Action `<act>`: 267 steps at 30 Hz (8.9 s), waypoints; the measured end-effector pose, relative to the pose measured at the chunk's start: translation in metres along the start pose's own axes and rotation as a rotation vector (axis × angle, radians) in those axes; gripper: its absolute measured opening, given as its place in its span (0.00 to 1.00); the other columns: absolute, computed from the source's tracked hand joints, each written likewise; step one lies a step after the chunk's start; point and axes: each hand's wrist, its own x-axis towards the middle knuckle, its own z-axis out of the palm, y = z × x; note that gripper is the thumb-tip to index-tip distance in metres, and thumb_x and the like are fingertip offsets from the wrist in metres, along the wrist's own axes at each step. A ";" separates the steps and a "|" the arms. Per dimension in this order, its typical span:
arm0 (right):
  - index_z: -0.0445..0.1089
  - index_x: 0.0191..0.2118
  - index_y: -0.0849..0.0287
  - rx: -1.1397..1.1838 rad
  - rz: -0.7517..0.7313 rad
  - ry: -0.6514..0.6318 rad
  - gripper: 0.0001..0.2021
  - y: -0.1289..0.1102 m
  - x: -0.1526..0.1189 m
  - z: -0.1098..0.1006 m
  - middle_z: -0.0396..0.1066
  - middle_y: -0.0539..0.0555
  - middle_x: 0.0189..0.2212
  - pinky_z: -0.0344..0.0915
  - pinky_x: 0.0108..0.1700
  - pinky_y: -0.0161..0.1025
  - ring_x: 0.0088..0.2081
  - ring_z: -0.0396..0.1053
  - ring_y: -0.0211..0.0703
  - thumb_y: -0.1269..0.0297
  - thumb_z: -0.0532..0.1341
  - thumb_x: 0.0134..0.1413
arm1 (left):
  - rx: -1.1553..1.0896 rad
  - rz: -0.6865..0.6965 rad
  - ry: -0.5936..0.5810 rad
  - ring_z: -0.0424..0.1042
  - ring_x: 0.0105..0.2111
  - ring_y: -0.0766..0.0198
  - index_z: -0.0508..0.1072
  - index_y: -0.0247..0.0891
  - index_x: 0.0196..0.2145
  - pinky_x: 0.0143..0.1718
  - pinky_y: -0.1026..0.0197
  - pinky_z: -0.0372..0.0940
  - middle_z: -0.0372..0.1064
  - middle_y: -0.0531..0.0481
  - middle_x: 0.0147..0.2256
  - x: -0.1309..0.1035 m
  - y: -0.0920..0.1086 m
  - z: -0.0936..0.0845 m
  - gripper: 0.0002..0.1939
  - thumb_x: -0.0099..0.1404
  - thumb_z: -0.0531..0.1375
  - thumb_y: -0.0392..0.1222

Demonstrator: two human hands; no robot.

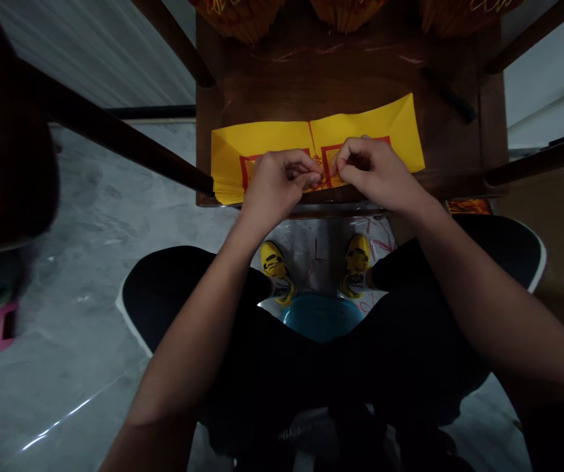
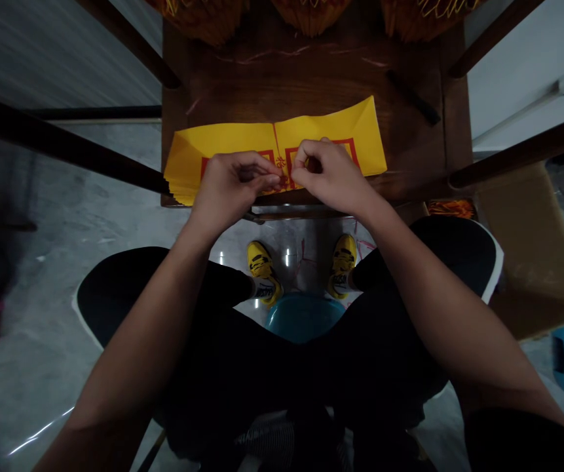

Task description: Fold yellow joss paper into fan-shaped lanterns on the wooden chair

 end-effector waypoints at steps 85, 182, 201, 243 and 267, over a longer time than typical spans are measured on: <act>0.76 0.34 0.48 0.142 0.063 -0.172 0.13 -0.009 -0.008 -0.036 0.77 0.53 0.36 0.70 0.47 0.53 0.42 0.70 0.54 0.49 0.76 0.56 | 0.521 0.161 -0.193 0.69 0.63 0.39 0.74 0.43 0.31 0.68 0.33 0.65 0.75 0.46 0.59 -0.015 0.009 -0.017 0.07 0.63 0.67 0.33; 0.77 0.38 0.56 -0.565 -0.126 -0.333 0.13 -0.002 -0.014 -0.029 0.76 0.55 0.28 0.63 0.37 0.43 0.31 0.72 0.48 0.58 0.61 0.75 | 0.815 0.242 -0.137 0.78 0.53 0.47 0.76 0.39 0.51 0.61 0.44 0.74 0.77 0.42 0.54 -0.034 0.011 -0.020 0.14 0.71 0.59 0.32; 0.71 0.31 0.56 -0.355 -0.029 -0.346 0.15 -0.003 -0.007 -0.026 0.71 0.50 0.24 0.56 0.34 0.38 0.27 0.66 0.40 0.57 0.64 0.70 | 0.664 0.262 -0.127 0.76 0.57 0.52 0.72 0.39 0.41 0.62 0.46 0.72 0.75 0.40 0.54 -0.037 0.004 -0.039 0.06 0.75 0.57 0.31; 0.72 0.38 0.54 0.031 0.068 -0.210 0.23 0.025 -0.002 -0.002 0.55 0.41 0.23 0.50 0.31 0.38 0.26 0.54 0.38 0.38 0.72 0.56 | 1.037 -0.563 -0.162 0.27 0.80 0.22 0.37 0.44 0.83 0.78 0.33 0.45 0.14 0.32 0.81 -0.025 0.026 -0.048 0.71 0.60 0.79 0.53; 0.51 0.82 0.42 -0.585 0.245 0.012 0.47 0.026 -0.013 -0.016 0.24 0.63 0.85 0.49 0.74 0.75 0.81 0.39 0.81 0.31 0.62 0.65 | 1.315 -0.365 -0.056 0.68 0.67 0.31 0.51 0.54 0.81 0.63 0.39 0.68 0.44 0.34 0.81 -0.031 0.032 -0.021 0.51 0.68 0.65 0.32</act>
